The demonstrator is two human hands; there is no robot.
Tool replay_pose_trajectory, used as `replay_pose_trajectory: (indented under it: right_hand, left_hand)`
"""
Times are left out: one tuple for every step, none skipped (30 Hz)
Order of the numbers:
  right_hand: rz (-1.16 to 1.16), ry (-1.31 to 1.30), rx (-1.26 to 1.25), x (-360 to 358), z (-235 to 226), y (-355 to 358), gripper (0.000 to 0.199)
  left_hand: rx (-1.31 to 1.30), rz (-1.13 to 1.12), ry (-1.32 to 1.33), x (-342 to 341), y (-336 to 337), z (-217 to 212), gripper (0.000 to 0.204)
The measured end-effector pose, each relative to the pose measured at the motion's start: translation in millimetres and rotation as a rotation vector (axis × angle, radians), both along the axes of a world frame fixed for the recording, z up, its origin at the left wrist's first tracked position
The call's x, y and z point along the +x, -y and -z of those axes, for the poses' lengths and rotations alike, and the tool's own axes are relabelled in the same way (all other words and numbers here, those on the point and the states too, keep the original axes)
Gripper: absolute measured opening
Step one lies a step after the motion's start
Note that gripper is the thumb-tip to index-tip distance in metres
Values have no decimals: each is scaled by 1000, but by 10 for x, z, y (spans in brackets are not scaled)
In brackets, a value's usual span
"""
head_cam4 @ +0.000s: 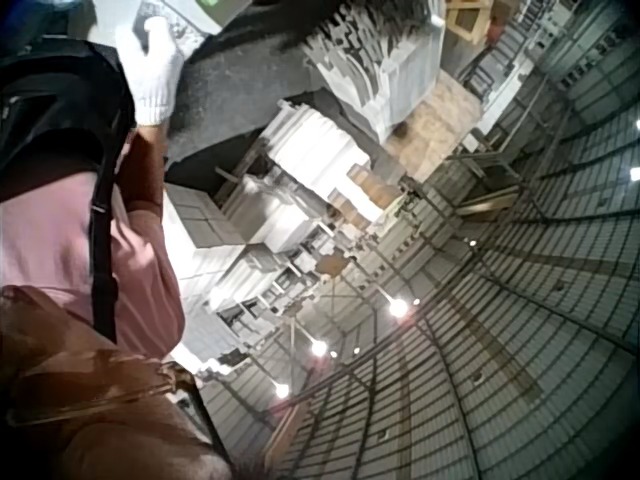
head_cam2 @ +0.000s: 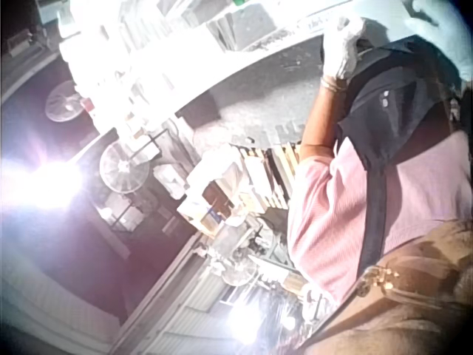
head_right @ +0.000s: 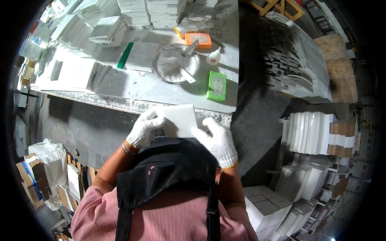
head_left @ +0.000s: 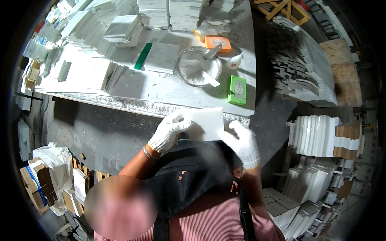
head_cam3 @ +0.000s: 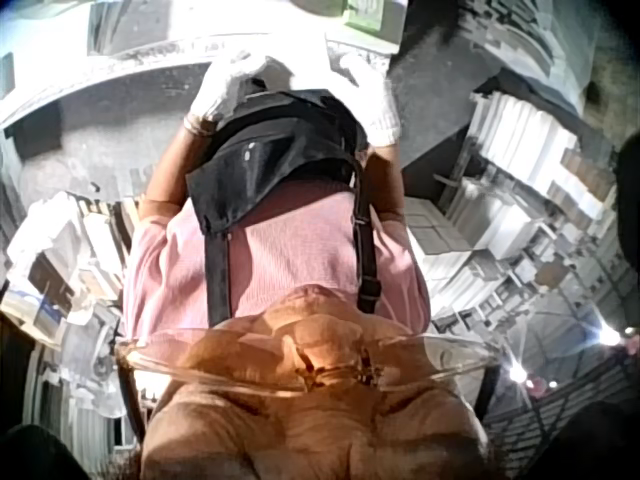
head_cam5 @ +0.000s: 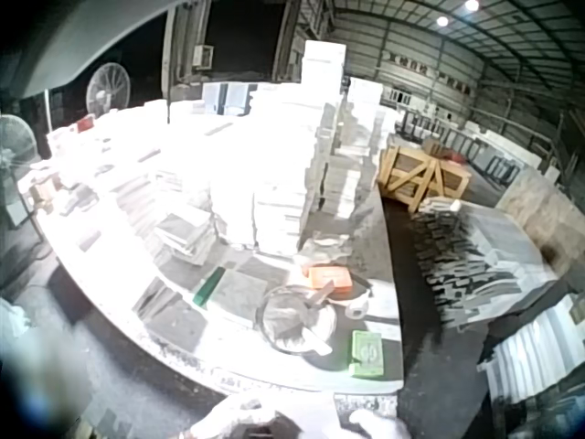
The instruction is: The person applies a white paste to the edges of white rectangular tiles using a small spatula, then smooths the edges with a green block. The person repeats this process on multiple tiles, stacking the finished ones on the table.
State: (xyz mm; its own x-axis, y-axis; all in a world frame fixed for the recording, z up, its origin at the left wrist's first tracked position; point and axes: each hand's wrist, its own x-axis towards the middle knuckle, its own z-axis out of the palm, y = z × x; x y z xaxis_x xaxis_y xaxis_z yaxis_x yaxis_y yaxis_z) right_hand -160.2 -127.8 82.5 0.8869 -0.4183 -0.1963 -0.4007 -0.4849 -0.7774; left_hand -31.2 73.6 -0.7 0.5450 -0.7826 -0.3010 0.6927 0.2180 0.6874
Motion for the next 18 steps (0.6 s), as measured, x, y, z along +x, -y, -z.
replay_pose_trajectory:
  right_hand:
    - [-19, 92, -124, -18, 7, 75, 25]
    - [-104, 107, -204, -23, -80, 163, 23]
    - [-181, 121, -280, 4, -235, 209, 21]
    - [-284, 92, -378, 73, -394, 206, 20]
    - [-409, 119, -466, 190, -528, 129, 18]
    - [-543, 126, -594, 240, -670, 45, 17]
    - [-680, 103, -666, 285, -865, -58, 13]
    - [-755, 193, -753, 304, -924, -120, 16]
    - [-960, -176, -612, 449, -1269, -233, 22]
    - [-1040, -268, -620, 479, -1401, -305, 22]
    - [-1199, -280, -647, 595, -1345, -407, 22]
    - [-1209, -302, -698, 513, -1500, -468, 23]
    - [-1234, -309, -747, 427, -1489, -572, 23]
    - [-1245, -324, -771, 375, -1487, -630, 23]
    - [-1271, -316, -787, 377, -1471, -673, 23]
    - [-1282, -315, -791, 376, -1456, -705, 23]
    - [-1296, -314, -790, 357, -1453, -732, 23]
    - [-1308, -308, -798, 339, -1460, -733, 23]
  left_hand:
    - [28, 1, 16, 9, 0, -3, 46]
    - [55, 3, 33, 15, -1, -3, 47]
    - [87, 13, 50, 20, -3, -5, 48]
    - [97, -6, 40, 14, -22, 1, 48]
    - [113, -38, 27, -3, -70, 29, 48]
    - [116, -45, 11, -10, -83, 33, 48]
    - [117, -75, 48, -13, -72, 92, 49]
    - [121, -84, 60, -16, -30, 49, 51]
    - [137, -113, 66, -31, -37, 4, 52]
    - [152, -104, 38, -33, -49, 18, 54]
    - [173, -167, 5, -27, -233, 190, 58]
    - [157, -116, 31, -33, -165, 108, 59]
    - [144, -99, 50, -47, -129, 68, 61]
    - [131, -84, 69, -61, -98, 10, 62]
    - [126, -103, 93, -50, -124, -45, 63]
    - [121, -123, 117, -48, -165, -54, 64]
    - [131, -117, 97, -53, -229, 17, 63]
    - [135, -120, 85, -33, -270, 86, 62]
